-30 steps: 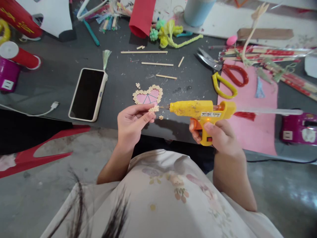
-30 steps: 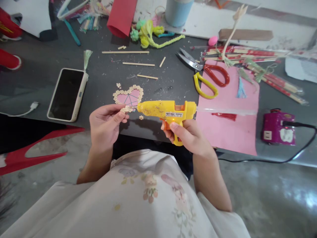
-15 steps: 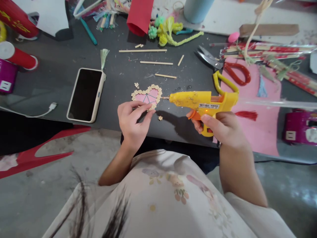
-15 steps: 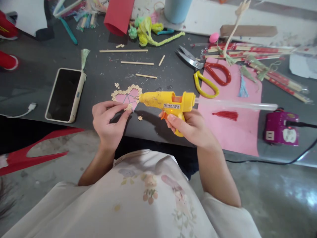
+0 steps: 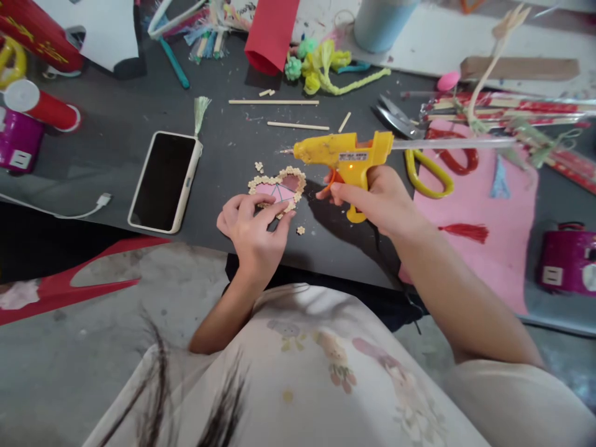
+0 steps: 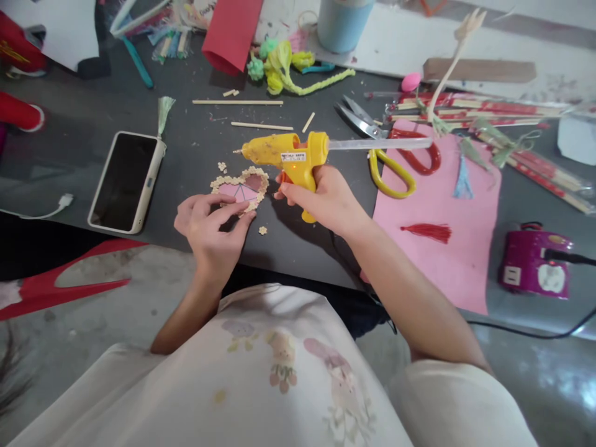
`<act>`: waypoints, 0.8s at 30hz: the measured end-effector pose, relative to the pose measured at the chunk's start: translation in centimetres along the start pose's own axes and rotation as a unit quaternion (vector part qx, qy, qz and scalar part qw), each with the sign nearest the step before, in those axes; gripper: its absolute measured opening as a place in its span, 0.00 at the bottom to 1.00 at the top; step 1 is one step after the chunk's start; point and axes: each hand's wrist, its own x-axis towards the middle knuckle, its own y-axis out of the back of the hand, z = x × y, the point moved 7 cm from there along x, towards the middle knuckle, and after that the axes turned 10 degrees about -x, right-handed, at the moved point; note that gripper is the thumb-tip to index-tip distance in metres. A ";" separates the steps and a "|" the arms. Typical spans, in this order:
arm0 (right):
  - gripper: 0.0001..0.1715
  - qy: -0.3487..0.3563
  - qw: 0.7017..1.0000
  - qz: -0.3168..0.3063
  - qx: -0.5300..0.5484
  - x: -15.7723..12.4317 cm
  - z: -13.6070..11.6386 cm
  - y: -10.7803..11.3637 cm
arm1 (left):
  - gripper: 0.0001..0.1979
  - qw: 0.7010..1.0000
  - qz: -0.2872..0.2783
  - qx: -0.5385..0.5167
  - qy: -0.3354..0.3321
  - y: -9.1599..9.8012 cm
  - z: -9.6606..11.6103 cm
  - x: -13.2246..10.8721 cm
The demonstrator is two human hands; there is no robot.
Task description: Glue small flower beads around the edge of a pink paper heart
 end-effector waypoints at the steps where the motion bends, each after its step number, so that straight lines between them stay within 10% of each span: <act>1: 0.04 0.000 1.000 -0.004 0.011 0.4 0.2 -0.2 | 0.02 1.000 0.001 0.004 0.001 -0.1 0.1 0.0; 24: 0.08 0.010 0.996 -0.078 0.048 1.7 1.5 -2.1 | 0.02 0.999 0.008 0.051 -0.005 -0.7 0.7 -0.3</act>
